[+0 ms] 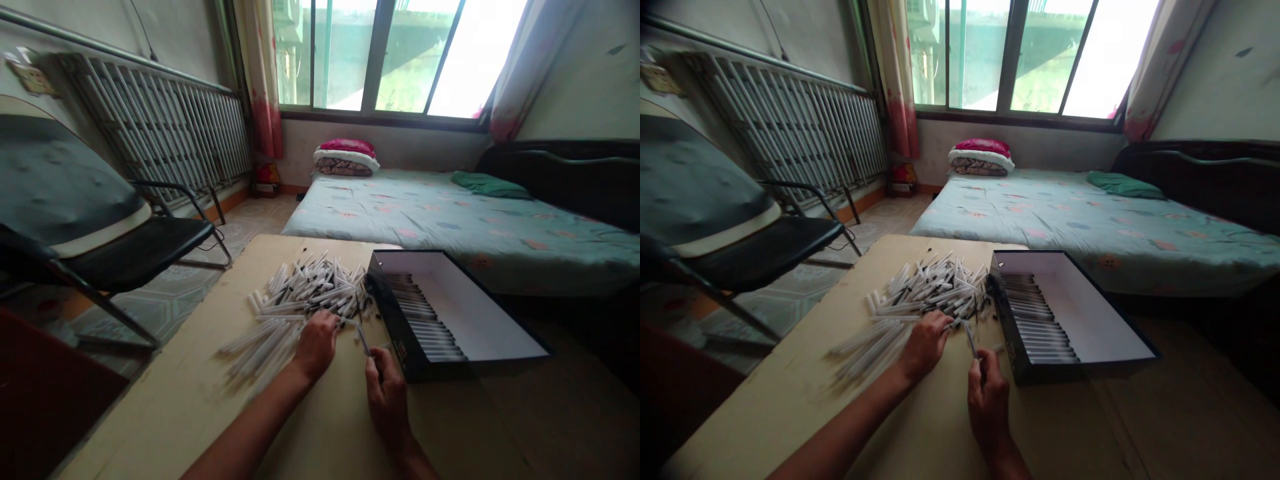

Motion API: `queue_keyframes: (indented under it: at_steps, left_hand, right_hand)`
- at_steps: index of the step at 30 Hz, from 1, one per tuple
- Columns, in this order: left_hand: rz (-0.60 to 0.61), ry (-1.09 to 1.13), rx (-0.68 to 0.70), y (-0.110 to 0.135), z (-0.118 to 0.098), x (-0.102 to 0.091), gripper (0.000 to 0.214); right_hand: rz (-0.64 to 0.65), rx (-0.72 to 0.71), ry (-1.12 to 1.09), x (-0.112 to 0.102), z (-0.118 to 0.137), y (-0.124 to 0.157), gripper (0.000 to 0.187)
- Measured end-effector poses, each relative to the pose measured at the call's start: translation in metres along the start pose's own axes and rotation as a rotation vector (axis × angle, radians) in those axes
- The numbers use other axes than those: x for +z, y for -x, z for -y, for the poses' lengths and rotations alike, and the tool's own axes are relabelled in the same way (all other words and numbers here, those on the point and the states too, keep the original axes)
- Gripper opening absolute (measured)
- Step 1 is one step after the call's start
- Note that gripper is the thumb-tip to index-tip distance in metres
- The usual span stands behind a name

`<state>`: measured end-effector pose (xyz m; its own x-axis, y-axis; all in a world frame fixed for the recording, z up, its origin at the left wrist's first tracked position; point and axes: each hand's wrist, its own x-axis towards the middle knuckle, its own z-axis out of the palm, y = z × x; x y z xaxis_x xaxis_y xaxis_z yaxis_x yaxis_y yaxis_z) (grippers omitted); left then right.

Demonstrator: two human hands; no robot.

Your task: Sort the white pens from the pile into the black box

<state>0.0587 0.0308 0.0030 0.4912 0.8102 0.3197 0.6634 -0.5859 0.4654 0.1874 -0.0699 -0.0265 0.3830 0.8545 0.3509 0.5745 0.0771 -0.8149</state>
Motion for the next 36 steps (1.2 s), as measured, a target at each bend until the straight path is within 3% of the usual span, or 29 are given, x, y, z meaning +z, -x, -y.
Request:
queue_keyframes:
  at_steps: [6,11,13,15,18,21,27,36]
  left_hand:
    - [0.019,-0.119,0.000,-0.022,-0.003,0.023,0.012]
    - [-0.051,-0.039,-0.022,-0.020,0.002,0.020,0.015]
    - [-0.158,0.171,-0.114,-0.016,0.003,0.011,0.010]
    - [-0.259,0.563,-0.276,-0.009,0.003,0.002,0.010]
    - [-0.285,1.143,-0.478,0.009,0.004,-0.011,0.023]
    - [-0.300,1.389,-0.593,0.028,0.005,-0.017,0.032]
    - [-0.414,1.401,-0.652,0.050,0.008,-0.013,0.031]
    - [-0.358,1.304,-0.568,0.052,0.007,-0.006,0.026]
  right_hand:
    - [-0.011,0.014,-0.028,0.003,-0.009,-0.002,0.025]
    - [-0.004,-0.010,-0.011,0.004,-0.006,-0.002,0.023]
    - [-0.005,-0.046,0.012,0.005,-0.003,0.000,0.023]
    - [0.009,-0.105,0.033,0.006,-0.001,0.003,0.023]
    - [0.040,-0.218,0.052,0.010,0.003,0.010,0.022]
    - [0.100,-0.292,0.065,0.012,0.009,0.016,0.021]
    - [0.209,-0.346,0.109,0.014,0.018,0.021,0.020]
    - [0.214,-0.350,0.168,0.014,0.018,0.019,0.018]
